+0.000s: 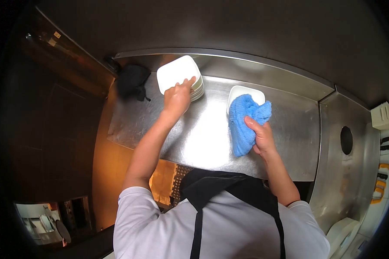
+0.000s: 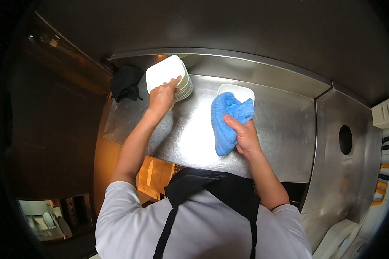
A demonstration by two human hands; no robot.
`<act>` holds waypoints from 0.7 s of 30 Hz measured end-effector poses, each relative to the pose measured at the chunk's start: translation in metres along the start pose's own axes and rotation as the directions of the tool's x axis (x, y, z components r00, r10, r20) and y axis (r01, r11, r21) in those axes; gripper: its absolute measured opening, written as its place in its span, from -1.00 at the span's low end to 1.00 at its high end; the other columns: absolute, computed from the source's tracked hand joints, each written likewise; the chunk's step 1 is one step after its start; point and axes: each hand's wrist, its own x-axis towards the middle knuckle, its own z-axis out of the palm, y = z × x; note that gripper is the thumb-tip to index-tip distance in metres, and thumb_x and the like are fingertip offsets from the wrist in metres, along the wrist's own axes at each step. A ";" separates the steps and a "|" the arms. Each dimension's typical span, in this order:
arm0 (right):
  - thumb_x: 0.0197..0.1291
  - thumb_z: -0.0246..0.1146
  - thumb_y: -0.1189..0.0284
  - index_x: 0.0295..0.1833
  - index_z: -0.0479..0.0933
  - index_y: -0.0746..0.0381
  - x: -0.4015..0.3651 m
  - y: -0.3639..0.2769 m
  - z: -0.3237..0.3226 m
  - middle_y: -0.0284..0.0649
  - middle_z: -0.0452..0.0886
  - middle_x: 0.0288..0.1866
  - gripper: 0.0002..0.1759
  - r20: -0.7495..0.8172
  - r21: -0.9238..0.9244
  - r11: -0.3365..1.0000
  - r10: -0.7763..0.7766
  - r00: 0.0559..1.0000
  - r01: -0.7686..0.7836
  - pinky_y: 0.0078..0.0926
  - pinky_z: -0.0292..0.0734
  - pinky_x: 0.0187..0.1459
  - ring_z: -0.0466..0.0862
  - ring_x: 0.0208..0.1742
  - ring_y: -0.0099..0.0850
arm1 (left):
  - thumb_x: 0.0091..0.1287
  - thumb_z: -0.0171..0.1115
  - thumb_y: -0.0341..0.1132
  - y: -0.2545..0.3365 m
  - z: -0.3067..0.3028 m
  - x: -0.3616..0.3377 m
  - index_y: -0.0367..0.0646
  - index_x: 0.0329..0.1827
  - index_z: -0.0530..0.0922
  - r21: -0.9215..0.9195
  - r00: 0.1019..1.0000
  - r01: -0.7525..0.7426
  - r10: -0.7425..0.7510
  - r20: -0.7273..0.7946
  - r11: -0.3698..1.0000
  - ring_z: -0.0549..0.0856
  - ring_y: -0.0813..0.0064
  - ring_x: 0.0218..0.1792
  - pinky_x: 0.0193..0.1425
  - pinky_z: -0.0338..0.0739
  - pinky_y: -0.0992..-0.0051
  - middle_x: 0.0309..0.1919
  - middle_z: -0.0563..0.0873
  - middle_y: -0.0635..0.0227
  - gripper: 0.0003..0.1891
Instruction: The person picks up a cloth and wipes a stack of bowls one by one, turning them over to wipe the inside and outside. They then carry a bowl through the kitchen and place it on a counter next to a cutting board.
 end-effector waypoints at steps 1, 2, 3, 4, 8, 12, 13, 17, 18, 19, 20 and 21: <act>0.25 0.41 0.41 0.32 0.42 0.33 -0.001 0.000 -0.002 -0.11 0.62 0.14 -0.43 -0.020 -0.004 1.000 -0.004 1.000 0.004 -0.25 0.59 0.20 0.65 0.14 -0.28 | 0.44 0.13 -0.31 -0.003 0.000 0.001 0.13 0.37 0.54 -0.001 0.999 0.002 -0.002 0.037 1.000 0.77 0.06 -0.06 -0.04 0.68 0.15 0.12 0.73 0.13 -0.57; 0.24 0.42 0.41 0.32 0.42 0.33 -0.001 -0.001 -0.005 -0.11 0.62 0.15 -0.42 -0.041 -0.005 1.000 -0.007 0.999 0.007 -0.24 0.58 0.21 0.65 0.14 -0.29 | 0.46 0.12 -0.30 -0.004 0.000 0.001 0.13 0.37 0.54 0.006 0.998 -0.015 0.015 0.056 1.000 0.77 0.07 -0.08 -0.05 0.67 0.15 0.12 0.74 0.13 -0.58; 0.24 0.42 0.41 0.32 0.41 0.33 -0.002 -0.001 -0.009 -0.12 0.62 0.15 -0.42 -0.054 0.000 1.000 -0.010 0.998 0.010 -0.24 0.58 0.21 0.64 0.15 -0.29 | 0.47 0.11 -0.28 -0.004 -0.002 0.002 0.12 0.38 0.54 0.013 0.997 -0.031 0.030 0.077 0.999 0.77 0.08 -0.11 -0.05 0.67 0.15 0.11 0.74 0.13 -0.59; 0.23 0.43 0.41 0.32 0.41 0.33 -0.001 -0.001 -0.012 -0.12 0.61 0.16 -0.41 -0.066 0.003 1.000 -0.012 0.998 0.012 -0.25 0.57 0.21 0.64 0.15 -0.29 | 0.48 0.10 -0.27 -0.004 -0.004 0.002 0.11 0.38 0.53 0.020 0.994 -0.046 0.044 0.096 0.999 0.77 0.10 -0.13 -0.06 0.66 0.16 0.10 0.74 0.13 -0.59; 0.25 0.42 0.33 0.35 0.40 0.35 -0.001 -0.005 -0.018 -0.15 0.61 0.18 -0.37 -0.093 -0.033 0.998 -0.065 0.994 0.062 -0.29 0.52 0.26 0.63 0.17 -0.33 | 0.53 0.05 -0.21 -0.001 -0.006 -0.001 0.09 0.43 0.46 0.054 0.990 -0.052 0.044 0.132 0.997 0.76 0.07 -0.07 0.01 0.65 0.16 0.13 0.72 0.10 -0.58; 0.27 0.40 0.35 0.36 0.39 0.35 0.000 -0.012 -0.023 -0.15 0.61 0.19 -0.38 -0.118 -0.060 0.992 -0.117 0.986 0.111 -0.29 0.52 0.27 0.62 0.18 -0.33 | 0.54 0.02 -0.12 0.002 0.006 -0.002 0.05 0.51 0.36 0.060 0.981 -0.012 0.000 0.192 0.998 0.67 -0.04 0.14 0.21 0.55 0.08 0.26 0.63 0.03 -0.51; 0.27 0.40 0.36 0.36 0.38 0.35 0.001 -0.011 -0.026 -0.15 0.61 0.19 -0.38 -0.118 -0.062 0.990 -0.137 0.984 0.130 -0.28 0.52 0.27 0.62 0.18 -0.33 | 0.55 0.01 -0.10 0.004 0.008 -0.001 0.03 0.53 0.33 0.061 0.975 0.012 -0.025 0.219 0.998 0.64 -0.06 0.22 0.29 0.51 0.05 0.30 0.59 0.01 -0.48; 0.30 0.38 0.37 0.39 0.35 0.35 0.001 -0.017 -0.043 -0.14 0.59 0.21 -0.38 -0.166 -0.061 0.979 -0.204 0.965 0.196 -0.24 0.51 0.29 0.61 0.21 -0.30 | 0.47 0.13 -0.04 0.025 0.007 0.001 -0.10 0.54 0.28 0.144 0.999 0.005 -0.013 0.051 0.990 0.45 -0.10 0.42 0.49 0.22 -0.15 0.40 0.48 -0.05 -0.37; 0.29 0.39 0.38 0.36 0.38 0.34 0.001 -0.022 -0.048 -0.14 0.60 0.19 -0.40 -0.205 -0.033 0.972 -0.235 0.950 0.233 -0.27 0.53 0.26 0.62 0.18 -0.32 | 0.43 0.19 -0.06 0.040 0.006 0.000 -0.14 0.50 0.33 0.088 0.995 -0.046 0.053 -0.083 0.995 0.47 -0.12 0.39 0.48 0.21 -0.21 0.37 0.51 -0.07 -0.37; 0.28 0.39 0.40 0.34 0.41 0.33 0.001 -0.029 -0.050 -0.15 0.62 0.17 -0.43 -0.244 -0.006 0.963 -0.264 0.933 0.271 -0.30 0.55 0.23 0.64 0.15 -0.33 | 0.39 0.26 -0.08 0.054 0.007 -0.005 -0.17 0.45 0.38 0.039 0.969 -0.104 0.110 -0.220 0.994 0.49 -0.14 0.37 0.47 0.20 -0.27 0.34 0.53 -0.08 -0.37; 0.27 0.40 0.42 0.31 0.43 0.33 0.001 -0.037 -0.053 -0.16 0.63 0.15 -0.46 -0.283 0.020 0.951 -0.290 0.914 0.308 -0.34 0.57 0.20 0.65 0.13 -0.35 | 0.30 0.36 -0.08 0.069 0.011 -0.012 -0.17 0.46 0.38 -0.173 0.974 -0.179 0.149 -0.172 0.969 0.48 -0.14 0.37 0.50 0.18 -0.21 0.32 0.54 -0.09 -0.30; 0.29 0.40 0.39 0.32 0.43 0.34 0.001 -0.044 -0.056 -0.15 0.63 0.16 -0.45 -0.317 0.007 0.944 -0.310 0.897 0.329 -0.33 0.57 0.20 0.66 0.11 -0.35 | 0.28 0.38 -0.07 0.082 0.024 -0.018 -0.18 0.45 0.38 -0.322 0.975 -0.221 0.219 -0.042 0.921 0.46 -0.13 0.40 0.53 0.14 -0.19 0.35 0.52 -0.08 -0.29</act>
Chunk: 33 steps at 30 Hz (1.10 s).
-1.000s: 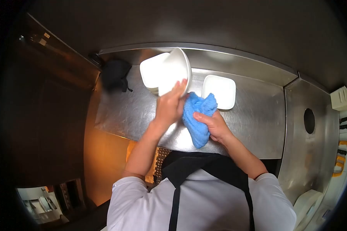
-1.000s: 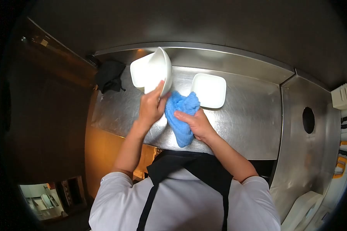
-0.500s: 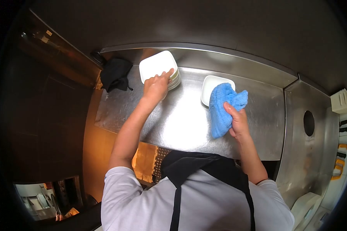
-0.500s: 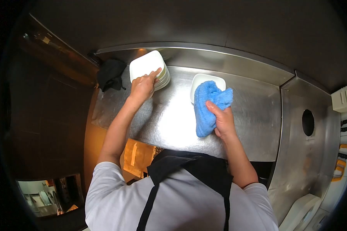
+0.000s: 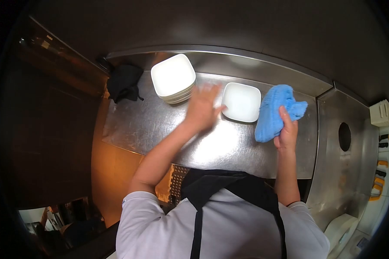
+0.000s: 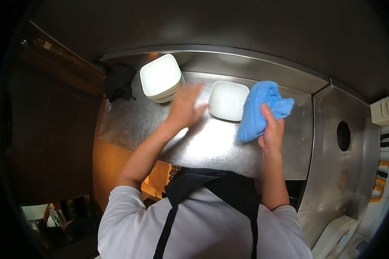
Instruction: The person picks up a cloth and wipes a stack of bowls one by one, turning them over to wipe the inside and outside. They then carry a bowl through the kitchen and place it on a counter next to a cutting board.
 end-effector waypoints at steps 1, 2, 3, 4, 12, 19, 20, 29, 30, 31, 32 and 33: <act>0.30 0.39 0.37 0.35 0.40 0.34 0.005 -0.004 -0.005 -0.13 0.60 0.19 -0.42 0.000 -0.011 1.000 -0.012 1.000 0.012 -0.28 0.55 0.23 0.64 0.16 -0.32 | 0.29 0.38 -0.07 0.010 0.019 -0.003 -0.18 0.44 0.39 -0.070 0.988 -0.089 0.097 0.119 0.994 0.43 -0.11 0.44 0.56 0.11 -0.17 0.36 0.51 -0.07 -0.30; 0.31 0.38 0.35 0.38 0.37 0.35 0.010 -0.007 -0.010 -0.11 0.58 0.23 -0.39 0.000 -0.023 0.999 -0.025 1.000 0.025 -0.24 0.53 0.26 0.61 0.21 -0.29 | 0.30 0.37 -0.08 0.018 0.039 -0.008 -0.18 0.43 0.41 -0.005 0.960 -0.207 0.204 0.189 0.978 0.35 -0.07 0.50 0.58 0.05 -0.17 0.37 0.51 -0.05 -0.32; 0.32 0.37 0.32 0.41 0.34 0.35 0.013 -0.011 -0.014 -0.09 0.56 0.26 -0.35 0.000 -0.035 0.999 -0.039 0.999 0.039 -0.19 0.51 0.29 0.59 0.25 -0.26 | 0.31 0.36 -0.08 0.028 0.044 -0.008 -0.19 0.41 0.43 -0.001 0.927 -0.274 0.264 0.268 0.962 0.26 -0.03 0.55 0.61 0.01 -0.16 0.39 0.49 -0.03 -0.35; 0.32 0.37 0.32 0.41 0.34 0.36 0.015 -0.015 -0.017 -0.09 0.57 0.26 -0.35 0.001 -0.049 0.997 -0.056 0.998 0.056 -0.20 0.51 0.29 0.59 0.25 -0.26 | 0.33 0.34 -0.10 0.033 0.057 -0.007 -0.17 0.40 0.45 0.023 0.921 -0.282 0.264 0.288 0.959 0.26 0.00 0.55 0.61 -0.01 -0.16 0.41 0.48 -0.01 -0.38; 0.31 0.37 0.36 0.39 0.36 0.38 0.020 -0.012 -0.034 -0.15 0.59 0.21 -0.38 -0.125 -0.181 0.959 -0.244 0.962 0.220 -0.28 0.50 0.28 0.61 0.21 -0.34 | 0.46 0.21 -0.19 0.022 0.073 -0.002 -0.12 0.33 0.53 -0.263 0.891 0.007 0.113 0.440 0.965 0.61 0.14 0.26 0.42 0.38 0.15 0.21 0.67 0.15 -0.58; 0.10 0.55 0.29 0.28 0.55 0.20 -0.026 0.022 0.031 -0.14 0.59 0.20 -0.37 0.709 -0.563 -0.075 -0.556 0.434 0.823 -0.18 0.53 0.22 0.59 0.20 -0.25 | 0.41 0.25 -0.35 0.058 0.064 -0.020 -0.22 0.09 0.62 -0.893 0.973 0.166 0.079 0.218 0.418 0.67 0.56 -0.22 -0.08 0.57 0.41 -0.30 0.76 0.31 -0.75; 0.09 0.55 0.31 0.28 0.56 0.20 -0.023 0.018 0.032 -0.14 0.62 0.18 -0.37 0.663 -0.588 -0.002 -0.574 0.480 0.809 -0.21 0.55 0.19 0.61 0.17 -0.28 | 0.40 0.26 -0.35 0.065 0.059 -0.024 -0.22 0.01 0.63 -0.864 0.994 0.051 0.055 0.090 0.500 0.65 0.59 -0.33 -0.20 0.55 0.44 -0.41 0.75 0.33 -0.80; 0.05 0.55 0.43 0.26 0.59 0.24 0.026 0.004 0.049 -0.15 0.76 0.02 -0.39 0.481 -0.475 0.594 -0.442 0.757 0.649 -0.41 0.66 0.05 0.74 -0.02 -0.44 | 0.40 0.29 -0.31 0.059 0.024 -0.032 -0.26 -0.14 0.62 -0.725 0.948 0.204 0.051 0.314 0.658 0.65 0.31 -0.57 -0.38 0.50 0.30 -0.62 0.61 0.15 -0.83; 0.05 0.56 0.44 0.26 0.59 0.24 0.011 -0.006 0.055 -0.15 0.75 0.06 -0.39 0.666 -0.510 0.357 -0.412 0.622 0.783 -0.40 0.65 0.08 0.73 0.03 -0.45 | 0.39 0.29 -0.31 0.049 0.033 -0.035 -0.25 -0.15 0.62 -0.707 0.954 0.174 0.059 0.293 0.686 0.65 0.32 -0.56 -0.37 0.51 0.30 -0.60 0.62 0.15 -0.83; 0.04 0.56 0.45 0.25 0.60 0.24 0.000 -0.015 0.061 -0.16 0.73 0.10 -0.40 0.818 -0.470 0.101 -0.324 0.475 0.877 -0.39 0.63 0.12 0.71 0.08 -0.45 | 0.39 0.30 -0.31 0.047 0.032 -0.033 -0.25 -0.16 0.62 -0.685 0.959 0.142 0.072 0.273 0.715 0.65 0.34 -0.54 -0.36 0.51 0.30 -0.58 0.63 0.15 -0.84; 0.05 0.55 0.46 0.26 0.59 0.24 -0.003 -0.016 0.062 -0.19 0.72 0.13 -0.40 0.843 -0.473 0.097 -0.238 0.482 0.876 -0.39 0.62 0.16 0.68 0.13 -0.45 | 0.39 0.30 -0.31 0.054 0.031 -0.035 -0.24 -0.15 0.62 -0.748 0.980 0.078 0.087 0.179 0.659 0.64 0.36 -0.53 -0.36 0.51 0.33 -0.56 0.63 0.17 -0.83; 0.06 0.54 0.47 0.26 0.58 0.23 0.002 -0.013 0.061 -0.20 0.72 0.12 -0.40 0.752 -0.509 0.280 -0.314 0.579 0.814 -0.41 0.62 0.15 0.68 0.11 -0.46 | 0.38 0.31 -0.30 0.064 0.024 -0.034 -0.24 -0.14 0.62 -0.799 0.991 0.006 0.102 0.084 0.601 0.63 0.38 -0.51 -0.35 0.51 0.35 -0.55 0.63 0.18 -0.83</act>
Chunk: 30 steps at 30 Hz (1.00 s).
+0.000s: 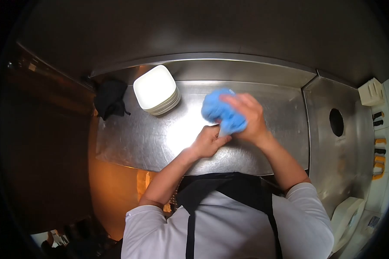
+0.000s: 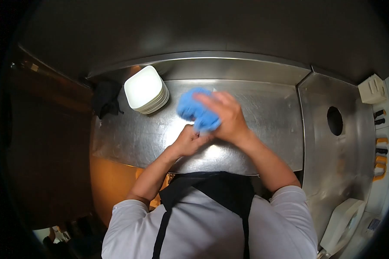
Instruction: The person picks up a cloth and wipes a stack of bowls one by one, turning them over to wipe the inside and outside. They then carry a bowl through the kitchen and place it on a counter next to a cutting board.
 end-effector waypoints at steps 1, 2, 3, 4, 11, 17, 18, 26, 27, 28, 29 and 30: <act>0.08 0.53 0.48 0.27 0.58 0.23 0.004 0.012 0.003 -0.21 0.72 0.10 -0.41 -0.094 0.166 0.980 0.123 0.988 -0.106 -0.42 0.62 0.13 0.68 0.09 -0.46 | 0.38 0.31 -0.30 0.006 -0.004 -0.004 -0.24 -0.13 0.62 0.012 0.990 0.102 -0.103 0.096 0.995 0.64 0.39 -0.49 -0.33 0.51 0.37 -0.53 0.64 0.19 -0.83; 0.09 0.52 0.49 0.28 0.57 0.22 0.011 0.026 0.005 -0.22 0.73 0.08 -0.42 -0.164 0.334 0.924 0.251 0.954 -0.186 -0.44 0.63 0.12 0.69 0.08 -0.47 | 0.38 0.31 -0.30 0.012 -0.008 -0.006 -0.24 -0.11 0.62 0.033 0.962 0.198 -0.201 0.185 0.980 0.64 0.40 -0.46 -0.31 0.52 0.40 -0.50 0.64 0.19 -0.82; 0.13 0.48 0.53 0.29 0.54 0.25 0.017 0.044 0.003 -0.22 0.73 0.07 -0.42 -0.190 0.474 0.841 0.387 0.902 -0.261 -0.47 0.62 0.11 0.69 0.06 -0.48 | 0.41 0.31 -0.33 0.019 -0.010 -0.007 -0.25 -0.08 0.64 0.010 0.953 0.215 -0.212 0.217 0.977 0.66 0.51 -0.33 -0.20 0.53 0.47 -0.37 0.70 0.32 -0.83; 0.13 0.48 0.55 0.29 0.53 0.26 0.012 0.048 0.008 -0.21 0.73 0.07 -0.43 -0.251 0.513 0.825 0.410 0.877 -0.238 -0.46 0.62 0.11 0.69 0.06 -0.48 | 0.41 0.31 -0.35 0.020 -0.007 -0.007 -0.25 -0.05 0.64 -0.168 0.972 0.205 -0.181 0.147 0.964 0.65 0.55 -0.29 -0.16 0.53 0.48 -0.32 0.71 0.36 -0.83; -0.08 0.62 0.39 0.27 0.57 0.22 -0.062 0.010 0.046 0.01 0.69 0.10 -0.28 -0.266 0.129 0.992 0.017 0.964 0.018 -0.28 0.61 0.15 0.73 0.09 -0.11 | 0.39 0.25 -0.55 -0.001 -0.024 0.014 -0.27 0.21 0.55 -0.886 0.977 0.054 -0.209 -0.048 0.461 0.70 0.34 0.13 0.29 0.58 0.31 0.11 0.71 0.20 -0.67; 0.05 0.53 0.42 0.22 0.59 0.22 0.026 0.017 -0.008 -0.12 0.70 0.03 -0.43 -0.394 0.035 0.999 0.025 0.919 -0.012 -0.36 0.62 0.05 0.72 0.01 -0.29 | 0.33 0.36 -0.51 0.012 -0.014 -0.005 -0.28 0.25 0.55 -0.707 0.964 0.266 -0.198 0.179 0.655 0.67 0.40 0.10 0.23 0.54 0.33 0.08 0.71 0.26 -0.59; 0.08 0.51 0.44 0.21 0.59 0.23 0.035 0.029 -0.017 -0.16 0.69 0.03 -0.47 -0.322 0.255 0.960 0.198 0.926 -0.117 -0.38 0.62 0.06 0.71 0.01 -0.34 | 0.30 0.38 -0.51 0.017 -0.013 -0.009 -0.29 0.24 0.56 -0.690 0.961 0.278 -0.197 0.196 0.668 0.67 0.40 0.08 0.23 0.54 0.33 0.08 0.71 0.26 -0.57; 0.18 0.45 0.52 0.23 0.52 0.30 -0.024 0.056 0.014 -0.25 0.68 0.02 -0.51 -0.093 0.857 0.439 0.648 0.756 -0.271 -0.45 0.61 0.04 0.67 -0.02 -0.48 | 0.28 0.38 -0.50 0.014 -0.026 -0.020 -0.31 0.32 0.49 -0.954 0.987 0.081 -0.153 0.037 0.290 0.66 0.23 0.20 0.36 0.53 0.19 0.17 0.67 0.13 -0.48; 0.18 0.45 0.51 0.23 0.52 0.31 -0.034 0.057 0.021 -0.25 0.69 0.02 -0.51 -0.158 0.823 0.510 0.627 0.763 -0.249 -0.44 0.61 0.04 0.67 -0.02 -0.48 | 0.30 0.38 -0.46 0.007 -0.026 -0.022 -0.29 0.36 0.45 -0.949 0.985 0.055 -0.173 0.001 0.310 0.64 0.22 0.24 0.38 0.51 0.16 0.22 0.64 0.13 -0.45; 0.18 0.45 0.50 0.23 0.52 0.31 -0.043 0.056 0.028 -0.25 0.69 0.02 -0.51 -0.222 0.782 0.580 0.602 0.767 -0.229 -0.43 0.61 0.04 0.67 -0.02 -0.48 | 0.31 0.38 -0.42 0.001 -0.025 -0.023 -0.27 0.40 0.41 -0.945 0.981 0.032 -0.192 -0.033 0.327 0.61 0.20 0.28 0.41 0.48 0.13 0.27 0.60 0.12 -0.41; 0.19 0.45 0.49 0.23 0.52 0.31 -0.052 0.053 0.032 -0.25 0.69 0.02 -0.51 -0.285 0.733 0.647 0.573 0.768 -0.210 -0.42 0.62 0.04 0.68 -0.02 -0.48 | 0.32 0.38 -0.38 -0.003 -0.024 -0.023 -0.25 0.44 0.37 -0.940 0.975 0.011 -0.210 -0.066 0.342 0.58 0.18 0.32 0.43 0.46 0.09 0.32 0.57 0.12 -0.38; 0.18 0.46 0.48 0.22 0.53 0.31 -0.059 0.044 0.037 -0.23 0.69 0.02 -0.51 -0.322 0.674 0.704 0.552 0.769 -0.222 -0.40 0.62 0.04 0.68 -0.02 -0.46 | 0.34 0.36 -0.37 -0.003 -0.021 -0.021 -0.25 0.45 0.34 -0.938 0.968 -0.010 -0.232 -0.097 0.347 0.56 0.18 0.34 0.45 0.44 0.10 0.34 0.55 0.13 -0.37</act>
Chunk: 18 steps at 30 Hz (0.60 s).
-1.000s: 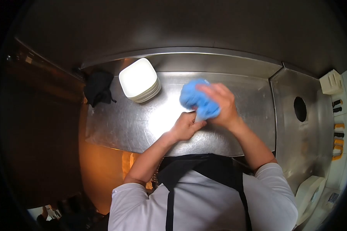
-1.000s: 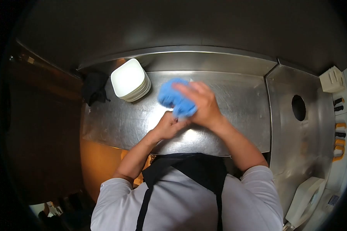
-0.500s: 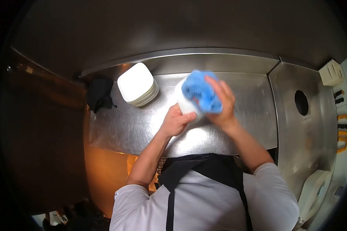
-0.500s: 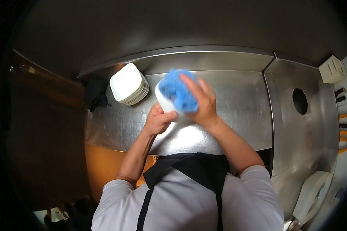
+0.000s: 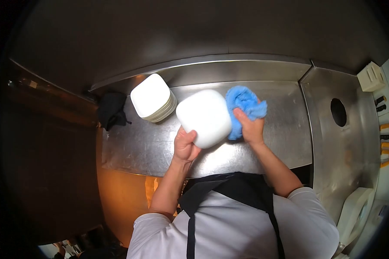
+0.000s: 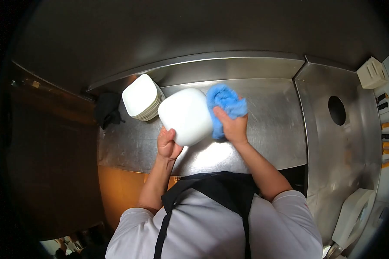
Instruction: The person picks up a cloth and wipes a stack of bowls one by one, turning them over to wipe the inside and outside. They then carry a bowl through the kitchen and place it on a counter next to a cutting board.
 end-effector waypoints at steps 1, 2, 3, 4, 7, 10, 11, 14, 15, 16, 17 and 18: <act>0.18 0.46 0.47 0.22 0.54 0.31 -0.012 -0.001 0.006 -0.21 0.69 0.01 -0.51 -0.008 -0.072 0.997 -0.041 0.999 0.040 -0.39 0.62 0.04 0.68 -0.01 -0.44 | 0.37 0.33 -0.36 -0.003 0.002 0.005 -0.25 0.47 0.31 0.001 0.999 -0.025 0.025 -0.032 1.000 0.54 0.19 0.35 0.48 0.41 0.10 0.35 0.53 0.13 -0.37; 0.18 0.46 0.46 0.21 0.55 0.30 -0.023 -0.003 0.013 -0.19 0.69 0.01 -0.51 -0.012 -0.143 0.986 -0.083 0.997 0.080 -0.38 0.61 0.04 0.68 -0.01 -0.41 | 0.39 0.31 -0.35 -0.007 0.005 0.009 -0.25 0.49 0.27 0.005 0.997 -0.051 0.051 -0.065 0.999 0.52 0.19 0.37 0.50 0.39 0.11 0.37 0.51 0.13 -0.37; 0.14 0.47 0.45 0.22 0.56 0.28 -0.032 -0.005 0.020 -0.16 0.68 -0.02 -0.49 0.098 -0.231 0.942 -0.226 0.969 0.244 -0.34 0.61 0.03 0.69 -0.04 -0.33 | 0.44 0.25 -0.33 -0.011 0.005 0.013 -0.24 0.50 0.25 0.011 0.988 -0.047 0.048 -0.145 0.999 0.50 0.20 0.38 0.52 0.35 0.14 0.35 0.53 0.15 -0.39; 0.10 0.48 0.45 0.23 0.57 0.25 -0.040 -0.007 0.023 -0.12 0.67 -0.04 -0.46 0.217 -0.296 0.865 -0.353 0.910 0.406 -0.31 0.61 0.01 0.70 -0.07 -0.25 | 0.48 0.21 -0.31 -0.016 -0.001 0.019 -0.22 0.50 0.24 -0.007 0.976 -0.063 0.060 -0.207 0.998 0.51 0.20 0.37 0.52 0.36 0.15 0.34 0.52 0.14 -0.42; -0.09 0.61 0.30 0.23 0.53 0.25 -0.036 -0.005 0.018 0.03 0.66 -0.07 -0.27 0.573 -0.308 0.498 -0.583 0.577 0.810 -0.23 0.64 -0.13 0.69 -0.17 -0.02 | 0.50 0.18 -0.29 -0.013 -0.012 0.021 -0.20 0.52 0.23 -0.083 0.961 0.005 -0.028 -0.274 0.997 0.48 0.18 0.40 0.53 0.34 0.13 0.39 0.46 0.12 -0.42; -0.06 0.57 0.35 0.24 0.57 0.20 -0.019 -0.002 0.015 -0.06 0.62 -0.16 -0.33 0.351 -0.347 0.579 -0.650 0.675 0.738 -0.29 0.59 -0.22 0.64 -0.25 -0.16 | 0.49 0.18 -0.31 -0.004 -0.015 0.016 -0.18 0.56 0.18 -0.133 0.983 -0.035 0.010 -0.183 0.990 0.42 0.17 0.45 0.56 0.29 0.11 0.43 0.42 0.14 -0.38; -0.04 0.60 0.36 0.28 0.54 0.24 -0.008 0.000 0.012 -0.05 0.68 -0.11 -0.29 0.227 -0.430 0.630 -0.617 0.753 0.646 -0.33 0.65 -0.16 0.70 -0.18 -0.19 | 0.48 0.18 -0.32 0.001 -0.011 0.013 -0.19 0.56 0.18 -0.133 0.986 -0.059 0.037 -0.162 0.989 0.43 0.16 0.44 0.56 0.29 0.12 0.43 0.44 0.14 -0.38; 0.05 0.57 0.41 0.29 0.51 0.30 0.033 0.002 -0.008 -0.10 0.71 0.06 -0.33 0.026 -0.376 0.903 -0.217 0.976 0.211 -0.36 0.65 0.07 0.73 0.05 -0.30 | 0.41 0.28 -0.34 0.023 0.005 0.003 -0.31 0.52 0.20 0.035 0.995 -0.024 0.028 -0.096 0.999 0.53 0.17 0.36 0.51 0.38 0.14 0.36 0.50 0.09 -0.33; 0.05 0.57 0.42 0.29 0.50 0.30 0.043 0.000 -0.015 -0.12 0.71 0.06 -0.33 0.013 -0.331 0.930 -0.169 0.986 0.163 -0.37 0.64 0.08 0.72 0.05 -0.32 | 0.40 0.27 -0.38 0.030 0.001 0.001 -0.33 0.52 0.20 0.091 0.998 0.023 -0.018 -0.054 0.996 0.52 0.18 0.38 0.51 0.38 0.17 0.37 0.49 0.09 -0.33; 0.05 0.56 0.44 0.29 0.50 0.31 0.049 -0.001 -0.018 -0.15 0.71 0.07 -0.33 0.006 -0.285 0.951 -0.120 0.993 0.117 -0.38 0.63 0.09 0.71 0.05 -0.35 | 0.39 0.26 -0.42 0.034 0.000 0.001 -0.35 0.52 0.21 0.147 0.998 0.064 -0.062 -0.014 0.987 0.50 0.19 0.39 0.50 0.38 0.20 0.38 0.48 0.08 -0.33; 0.05 0.56 0.45 0.30 0.49 0.31 0.050 -0.001 -0.019 -0.17 0.70 0.07 -0.32 0.019 -0.180 0.982 -0.053 0.998 0.056 -0.40 0.62 0.11 0.70 0.06 -0.37 | 0.37 0.28 -0.43 0.034 -0.001 0.000 -0.36 0.50 0.23 0.164 0.993 0.116 -0.114 -0.022 0.980 0.53 0.21 0.36 0.48 0.40 0.22 0.35 0.51 0.08 -0.34; 0.04 0.56 0.46 0.31 0.49 0.31 0.047 0.001 -0.021 -0.19 0.69 0.08 -0.31 0.038 -0.075 0.997 0.019 0.999 -0.016 -0.41 0.60 0.13 0.69 0.07 -0.39 | 0.36 0.29 -0.43 0.033 -0.002 0.000 -0.36 0.48 0.25 0.178 0.985 0.171 -0.167 -0.036 0.969 0.55 0.23 0.33 0.46 0.43 0.24 0.31 0.54 0.08 -0.35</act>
